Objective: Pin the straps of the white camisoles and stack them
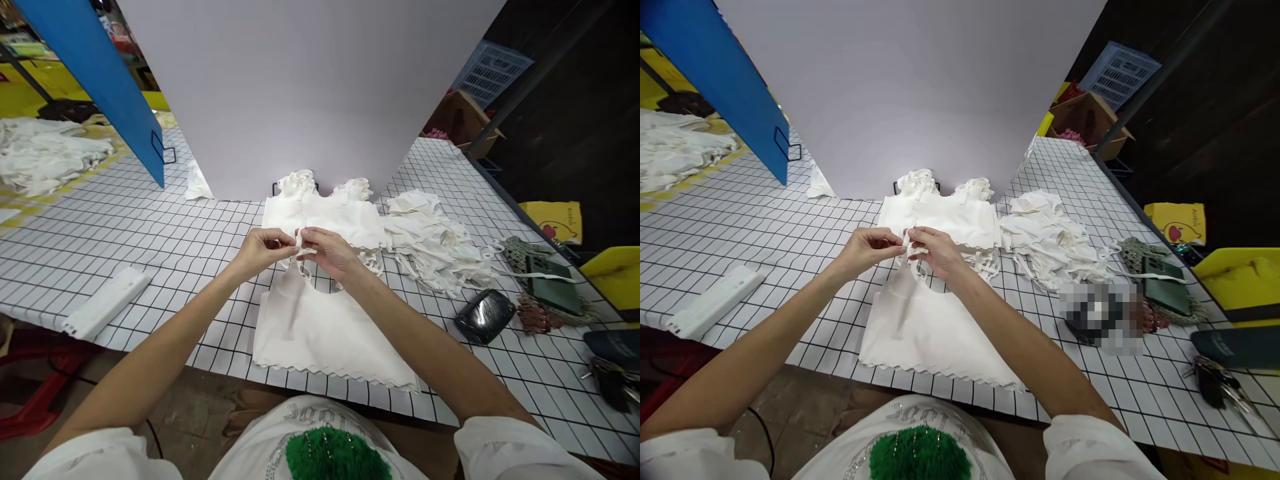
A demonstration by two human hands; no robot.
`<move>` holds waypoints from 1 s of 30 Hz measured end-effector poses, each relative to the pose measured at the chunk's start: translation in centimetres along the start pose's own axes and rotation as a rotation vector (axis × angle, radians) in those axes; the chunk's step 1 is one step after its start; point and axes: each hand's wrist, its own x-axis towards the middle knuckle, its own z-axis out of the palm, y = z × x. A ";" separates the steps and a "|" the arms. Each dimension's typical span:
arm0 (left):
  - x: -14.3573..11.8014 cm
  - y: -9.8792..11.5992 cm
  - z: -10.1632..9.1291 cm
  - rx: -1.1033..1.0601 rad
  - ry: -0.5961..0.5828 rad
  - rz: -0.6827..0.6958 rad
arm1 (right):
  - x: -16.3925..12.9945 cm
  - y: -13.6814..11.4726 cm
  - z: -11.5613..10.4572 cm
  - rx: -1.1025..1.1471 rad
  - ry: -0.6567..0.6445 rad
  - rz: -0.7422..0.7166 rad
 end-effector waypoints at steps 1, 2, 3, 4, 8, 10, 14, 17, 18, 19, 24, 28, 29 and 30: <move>0.0 -0.1 0.0 0.023 0.010 0.027 | 0.1 -0.1 -0.1 -0.016 0.011 0.009; 0.0 -0.2 -0.1 0.043 0.014 0.049 | 0.2 -0.1 -0.2 -0.025 0.023 0.013; 0.0 -0.2 -0.1 0.056 0.011 0.062 | 0.2 -0.1 -0.3 -0.026 0.032 0.014; 0.0 -0.2 0.0 0.057 0.004 0.065 | 0.3 0.0 -0.3 -0.022 0.035 0.013; 0.0 -0.1 0.1 -0.001 0.011 0.023 | 0.0 0.7 -0.4 -0.023 0.007 0.036; 0.1 0.1 0.1 -0.017 0.027 -0.001 | -0.3 1.1 -0.2 -0.043 -0.011 0.079; -0.1 0.3 0.3 -0.001 -0.016 -0.011 | -0.8 1.7 0.4 -0.012 -0.061 0.116; -0.6 0.3 0.5 0.025 -0.022 -0.012 | -0.8 1.5 0.7 0.051 -0.036 0.041; -0.8 0.2 0.6 0.039 -0.023 -0.015 | -0.7 1.3 0.7 0.074 -0.013 0.014; -1.0 0.0 0.6 0.055 -0.023 -0.020 | -0.6 1.0 0.6 0.096 0.010 -0.013; -1.2 -1.8 0.6 0.074 -0.006 -0.041 | -0.3 -0.9 0.1 0.110 0.038 -0.134; -0.8 -2.5 0.6 0.061 0.099 -0.083 | -0.7 -1.5 0.0 -0.224 0.036 -0.347; -0.8 -2.3 0.7 0.043 0.146 -0.080 | -0.8 -1.4 -0.1 -0.362 0.033 -0.426; -1.0 -2.1 0.8 0.006 0.180 -0.079 | -0.9 -1.3 -0.2 -0.506 0.022 -0.511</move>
